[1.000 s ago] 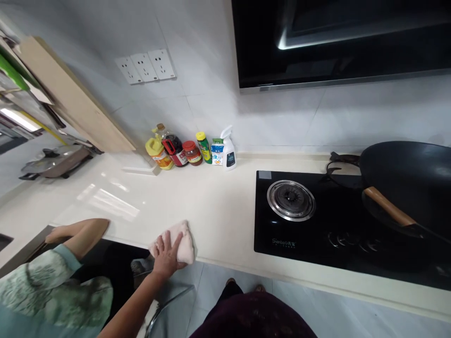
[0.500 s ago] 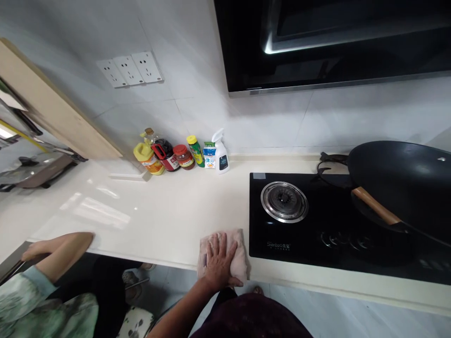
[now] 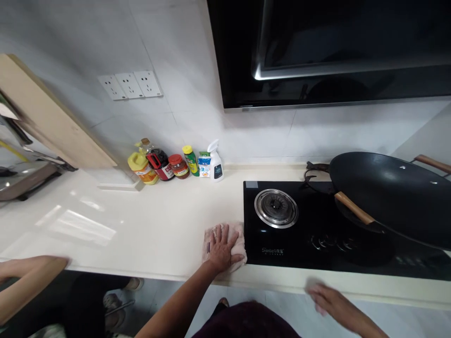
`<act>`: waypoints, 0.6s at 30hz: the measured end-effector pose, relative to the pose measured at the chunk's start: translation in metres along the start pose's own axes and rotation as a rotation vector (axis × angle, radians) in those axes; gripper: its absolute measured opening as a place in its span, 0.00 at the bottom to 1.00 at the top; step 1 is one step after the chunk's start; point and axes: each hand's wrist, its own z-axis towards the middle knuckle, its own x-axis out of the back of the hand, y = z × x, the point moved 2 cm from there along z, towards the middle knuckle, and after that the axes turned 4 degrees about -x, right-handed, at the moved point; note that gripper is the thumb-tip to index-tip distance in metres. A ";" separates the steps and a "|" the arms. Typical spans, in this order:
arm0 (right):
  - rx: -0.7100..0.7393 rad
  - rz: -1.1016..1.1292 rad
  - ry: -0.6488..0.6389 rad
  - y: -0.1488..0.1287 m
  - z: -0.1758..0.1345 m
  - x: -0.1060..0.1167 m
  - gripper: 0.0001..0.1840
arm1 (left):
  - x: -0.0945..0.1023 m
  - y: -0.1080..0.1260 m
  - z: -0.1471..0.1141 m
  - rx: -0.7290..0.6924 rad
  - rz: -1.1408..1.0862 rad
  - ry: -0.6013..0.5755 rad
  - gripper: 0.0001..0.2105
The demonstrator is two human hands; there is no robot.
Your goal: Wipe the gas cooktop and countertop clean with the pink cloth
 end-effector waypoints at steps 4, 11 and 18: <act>0.099 0.173 -0.133 -0.035 0.086 -0.019 0.22 | 0.005 0.005 -0.003 0.044 0.012 0.027 0.37; 0.385 -0.023 0.264 -0.081 0.129 -0.079 0.17 | -0.008 0.008 -0.062 0.042 -0.021 0.025 0.40; 0.411 -0.123 0.358 -0.065 0.129 -0.103 0.16 | 0.009 -0.040 -0.066 0.161 -0.028 0.016 0.41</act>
